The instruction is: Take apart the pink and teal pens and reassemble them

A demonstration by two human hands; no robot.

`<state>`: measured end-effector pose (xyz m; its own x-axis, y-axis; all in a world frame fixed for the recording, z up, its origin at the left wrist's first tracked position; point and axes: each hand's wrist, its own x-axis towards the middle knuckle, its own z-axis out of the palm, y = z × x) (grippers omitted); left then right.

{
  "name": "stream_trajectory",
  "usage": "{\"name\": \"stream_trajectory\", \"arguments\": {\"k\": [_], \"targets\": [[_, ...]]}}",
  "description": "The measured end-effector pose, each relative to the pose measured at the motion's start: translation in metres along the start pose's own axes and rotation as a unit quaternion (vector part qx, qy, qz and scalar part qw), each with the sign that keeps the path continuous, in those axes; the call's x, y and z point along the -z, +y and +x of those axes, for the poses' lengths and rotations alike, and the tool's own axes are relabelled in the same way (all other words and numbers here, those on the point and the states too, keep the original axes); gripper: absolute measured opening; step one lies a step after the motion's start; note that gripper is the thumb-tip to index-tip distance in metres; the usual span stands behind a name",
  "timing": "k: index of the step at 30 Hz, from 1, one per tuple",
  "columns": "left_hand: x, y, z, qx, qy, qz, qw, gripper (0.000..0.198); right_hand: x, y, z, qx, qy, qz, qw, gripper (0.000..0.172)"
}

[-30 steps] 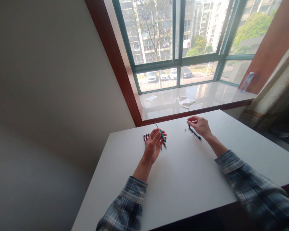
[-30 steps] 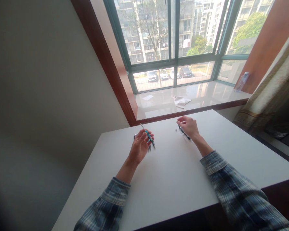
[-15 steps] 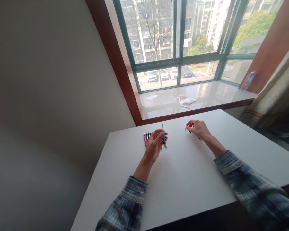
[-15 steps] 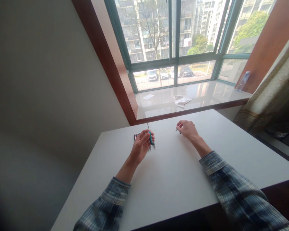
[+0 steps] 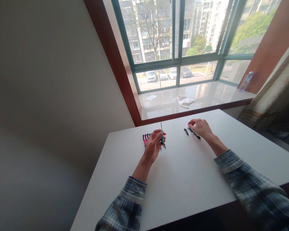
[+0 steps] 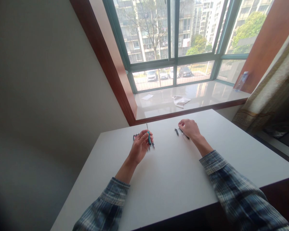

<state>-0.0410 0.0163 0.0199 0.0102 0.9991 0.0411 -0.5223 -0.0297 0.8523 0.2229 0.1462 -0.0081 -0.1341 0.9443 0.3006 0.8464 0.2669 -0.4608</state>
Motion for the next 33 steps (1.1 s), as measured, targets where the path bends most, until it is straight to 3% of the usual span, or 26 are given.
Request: {"name": "stream_trajectory", "arguments": {"k": [6, 11, 17, 33], "targets": [[0.003, -0.001, 0.001, 0.004, 0.007, -0.001, 1.000, 0.028, 0.005, -0.001, -0.005, 0.023, -0.021, -0.024, 0.999, 0.026], [0.003, -0.002, 0.001, 0.002, 0.007, -0.001, 1.000, 0.029, 0.004, -0.007, -0.011, -0.001, -0.071, -0.058, 0.996, 0.037], [0.002, -0.003, 0.000, 0.003, 0.001, 0.009, 1.000, 0.028, 0.002, -0.012, -0.013, -0.012, -0.103, -0.074, 0.992, 0.032], [0.002, -0.003, 0.001, 0.005, 0.001, 0.003, 1.000, 0.028, -0.004, -0.009, -0.014, 0.010, -0.098, -0.055, 0.994, 0.022]]}}
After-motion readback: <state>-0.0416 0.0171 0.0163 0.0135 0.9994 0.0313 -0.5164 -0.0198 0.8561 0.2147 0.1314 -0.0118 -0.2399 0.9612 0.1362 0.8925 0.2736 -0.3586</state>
